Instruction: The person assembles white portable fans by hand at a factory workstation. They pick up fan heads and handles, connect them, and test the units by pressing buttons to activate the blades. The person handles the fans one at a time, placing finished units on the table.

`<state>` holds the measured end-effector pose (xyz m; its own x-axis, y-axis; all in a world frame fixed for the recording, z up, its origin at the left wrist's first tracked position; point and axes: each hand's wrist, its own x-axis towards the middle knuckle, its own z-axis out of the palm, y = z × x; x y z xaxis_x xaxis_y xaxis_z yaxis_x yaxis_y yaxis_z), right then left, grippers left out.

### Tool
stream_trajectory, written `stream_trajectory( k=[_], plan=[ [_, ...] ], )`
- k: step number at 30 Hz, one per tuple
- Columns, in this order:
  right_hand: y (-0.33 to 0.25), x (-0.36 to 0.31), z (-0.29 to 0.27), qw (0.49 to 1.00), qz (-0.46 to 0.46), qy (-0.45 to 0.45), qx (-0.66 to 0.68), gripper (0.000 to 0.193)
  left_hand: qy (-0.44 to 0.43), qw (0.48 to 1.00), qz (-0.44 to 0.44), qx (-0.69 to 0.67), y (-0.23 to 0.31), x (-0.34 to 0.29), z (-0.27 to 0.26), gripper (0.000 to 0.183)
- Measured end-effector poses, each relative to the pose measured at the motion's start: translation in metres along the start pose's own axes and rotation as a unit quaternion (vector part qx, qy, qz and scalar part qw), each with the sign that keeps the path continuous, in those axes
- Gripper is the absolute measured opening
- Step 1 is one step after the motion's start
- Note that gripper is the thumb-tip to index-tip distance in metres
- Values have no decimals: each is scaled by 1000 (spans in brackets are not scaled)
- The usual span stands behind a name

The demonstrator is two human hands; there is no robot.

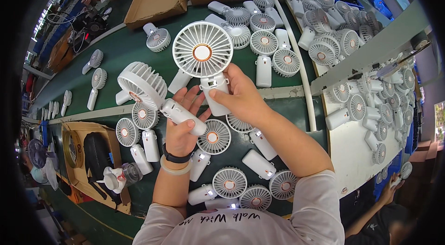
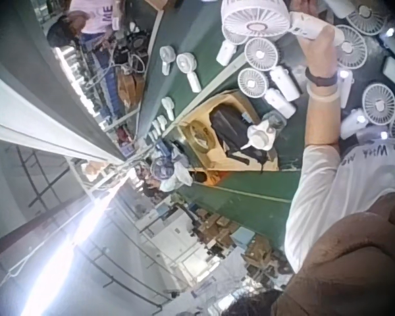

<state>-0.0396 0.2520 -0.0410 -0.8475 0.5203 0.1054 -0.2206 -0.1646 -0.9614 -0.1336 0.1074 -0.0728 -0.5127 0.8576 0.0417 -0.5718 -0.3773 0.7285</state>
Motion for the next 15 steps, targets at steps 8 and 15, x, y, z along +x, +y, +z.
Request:
stream_trajectory(
  k=[8, 15],
  plan=[
    [7, -3, -4, 999, 3, -37, -30, 47, -17, 1000, -3, 3, -2, 1, 5, 85],
    [7, -4, 0, 1000, -2, -24, -10, 46, -48, 998, 7, 27, -6, -1, 4, 92]
  ],
)
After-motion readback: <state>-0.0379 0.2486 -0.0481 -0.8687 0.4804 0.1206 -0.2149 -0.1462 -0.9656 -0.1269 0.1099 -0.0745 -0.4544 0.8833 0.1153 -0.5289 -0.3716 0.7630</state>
